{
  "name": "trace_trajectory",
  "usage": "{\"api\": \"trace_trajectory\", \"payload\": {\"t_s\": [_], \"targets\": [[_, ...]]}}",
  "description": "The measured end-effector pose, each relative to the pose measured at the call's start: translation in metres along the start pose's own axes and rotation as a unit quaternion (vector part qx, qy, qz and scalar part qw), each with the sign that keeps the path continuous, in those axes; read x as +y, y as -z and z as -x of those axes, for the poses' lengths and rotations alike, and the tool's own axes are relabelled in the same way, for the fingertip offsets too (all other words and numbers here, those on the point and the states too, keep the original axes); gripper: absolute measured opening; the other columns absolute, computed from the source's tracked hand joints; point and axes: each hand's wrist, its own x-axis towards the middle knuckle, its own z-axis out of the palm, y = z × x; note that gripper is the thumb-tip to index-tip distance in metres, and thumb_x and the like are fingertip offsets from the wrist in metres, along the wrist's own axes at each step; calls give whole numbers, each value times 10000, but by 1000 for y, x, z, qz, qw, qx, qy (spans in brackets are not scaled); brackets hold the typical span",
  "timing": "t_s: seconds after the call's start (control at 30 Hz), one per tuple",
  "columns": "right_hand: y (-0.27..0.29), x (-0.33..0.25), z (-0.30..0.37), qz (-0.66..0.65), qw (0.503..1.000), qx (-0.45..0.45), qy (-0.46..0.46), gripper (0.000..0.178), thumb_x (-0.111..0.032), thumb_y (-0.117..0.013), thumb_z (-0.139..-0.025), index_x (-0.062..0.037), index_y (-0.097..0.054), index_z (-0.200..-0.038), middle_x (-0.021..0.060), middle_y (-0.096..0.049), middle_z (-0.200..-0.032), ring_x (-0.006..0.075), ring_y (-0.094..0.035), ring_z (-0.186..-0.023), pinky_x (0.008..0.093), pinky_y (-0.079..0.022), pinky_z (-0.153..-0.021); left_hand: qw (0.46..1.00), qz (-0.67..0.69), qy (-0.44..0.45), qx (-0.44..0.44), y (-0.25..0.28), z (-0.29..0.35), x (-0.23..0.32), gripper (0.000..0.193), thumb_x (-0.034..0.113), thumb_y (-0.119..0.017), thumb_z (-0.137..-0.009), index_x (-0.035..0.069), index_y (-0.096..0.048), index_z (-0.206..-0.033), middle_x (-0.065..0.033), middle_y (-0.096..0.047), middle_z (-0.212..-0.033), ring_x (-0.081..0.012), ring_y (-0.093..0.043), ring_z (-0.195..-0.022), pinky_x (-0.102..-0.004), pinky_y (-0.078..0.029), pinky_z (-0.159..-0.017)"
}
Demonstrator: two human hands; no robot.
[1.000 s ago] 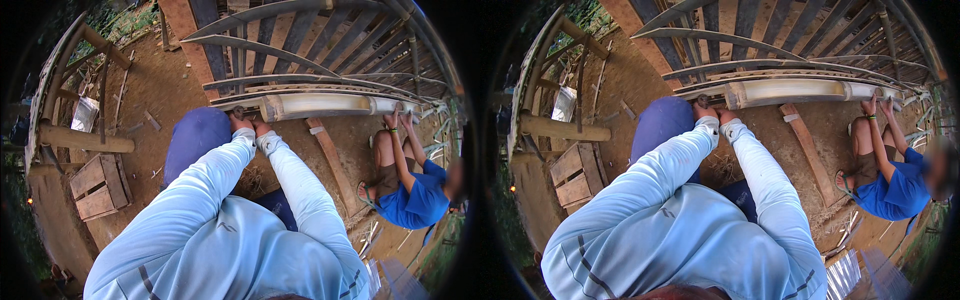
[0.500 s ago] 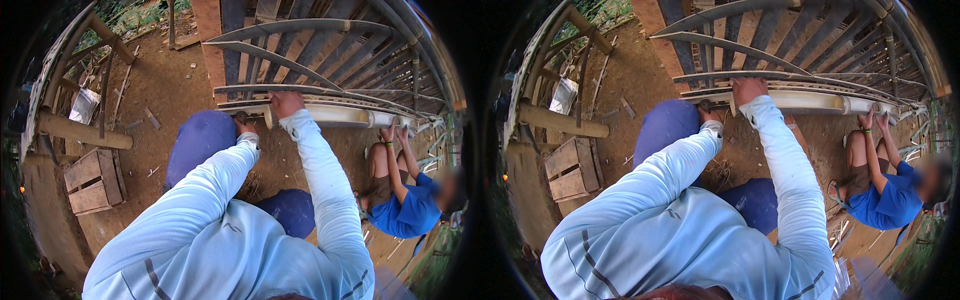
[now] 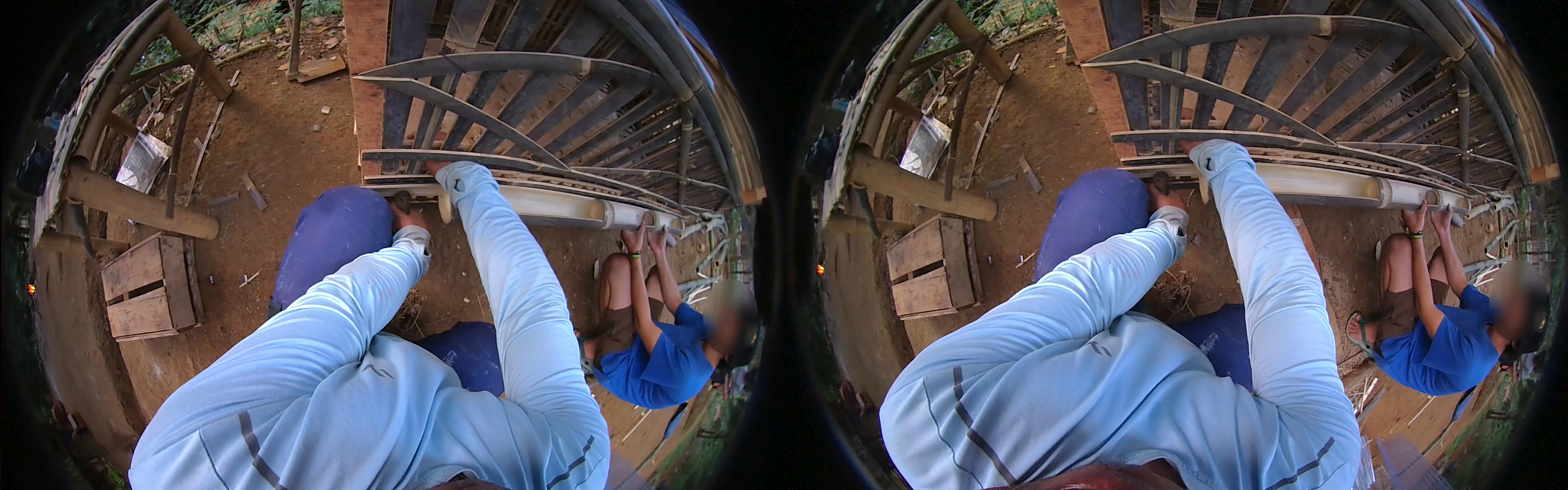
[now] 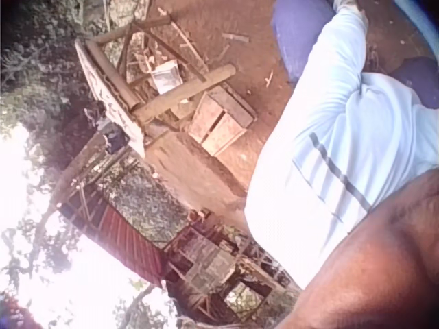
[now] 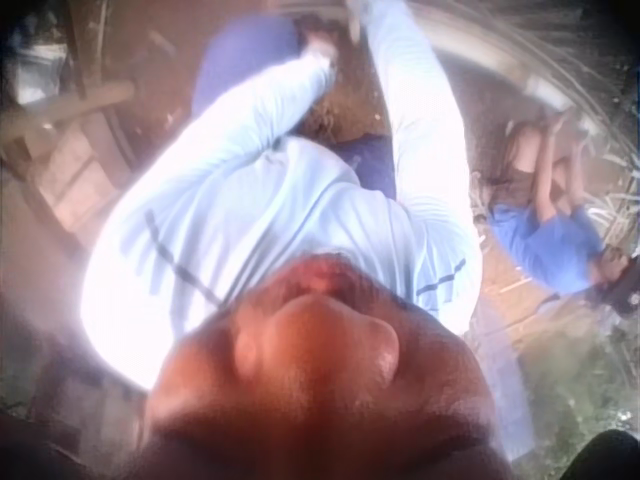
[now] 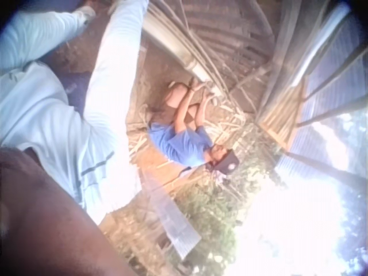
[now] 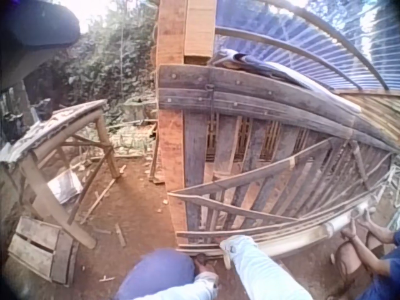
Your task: The person kneels on the ground and uses a knife to cut and shape thin bamboo strips. They fit these strips into a curved bamboo framework, adjusting the pieces to align with the structure. Another person is visible nearby, also working on the bamboo assembly.
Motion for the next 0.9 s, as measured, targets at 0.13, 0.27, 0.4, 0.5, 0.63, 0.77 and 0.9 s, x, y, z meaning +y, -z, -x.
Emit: {"api": "trace_trajectory", "payload": {"t_s": [0.13, 0.27, 0.4, 0.5, 0.63, 0.77, 0.9], "targets": [[7, -2, 3, 38, 998, -49, -15, 459, -364, -324, -919, -98, -517, -1240, 128, -472, -1339, 285, -458, -1223, 370, -361, -1023, 999, -23, -17, 16, -4, -1, -4, 395, 21, -597, -742, 62, -486, -1119, -245, -570, -1082, -423, -546, -974, -461, -430, -826], [8, 5, -2, 65, 989, -133, -17, 460, -345, -308, -918, -105, -501, -1259, 128, -450, -1359, 290, -433, -1247, 366, -334, -1043, 1000, 12, -4, 12, -3, 1, 1, 392, 22, -619, -733, 49, -512, -1109, -244, -585, -1047, -421, -554, -960, -457, -440, -820], [27, -20, 16, 29, 990, -109, -83, 476, -371, -297, -917, -124, -484, -1278, 117, -428, -1382, 311, -415, -1262, 381, -303, -1064, 998, 30, -31, 51, -8, -2, -6, 398, 17, -633, -725, 45, -527, -1107, -236, -598, -1021, -411, -560, -961, -450, -444, -826], [42, -25, 29, 45, 989, -123, -68, 484, -386, -294, -919, -130, -472, -1289, 110, -412, -1398, 314, -407, -1269, 385, -296, -1067, 997, 42, -33, 52, 5, 5, 9, 387, 18, -631, -730, 43, -534, -1104, -234, -600, -1022, -410, -559, -967, -443, -446, -834], [34, -12, 20, 70, 991, -111, 4, 480, -388, -298, -919, -136, -471, -1290, 106, -420, -1393, 301, -419, -1262, 373, -314, -1052, 998, 37, -40, 40, 11, 7, 10, 309, 47, -604, -767, 60, -548, -1071, -217, -605, -999, -402, -563, -934, -435, -447, -800], [14, 2, 6, 143, 976, -162, 13, 474, -392, -310, -917, -149, -480, -1286, 100, -457, -1365, 298, -447, -1239, 371, -348, -1029, 998, 42, -50, 11, 9, 17, -11, 236, 87, -574, -807, 81, -557, -1042, -199, -609, -973, -389, -568, -897, -426, -447, -759], [31, -7, 25, 188, 964, -186, 33, 429, -368, -495, -827, -161, -576, -1194, 92, -557, -1252, 266, -528, -1161, 381, -410, -953, 998, 39, -6, -50, -4, 18, -42, 250, 126, -564, -823, 67, -542, -1065, -207, -603, -982, -380, -570, -898, -411, -451, -766]]}}
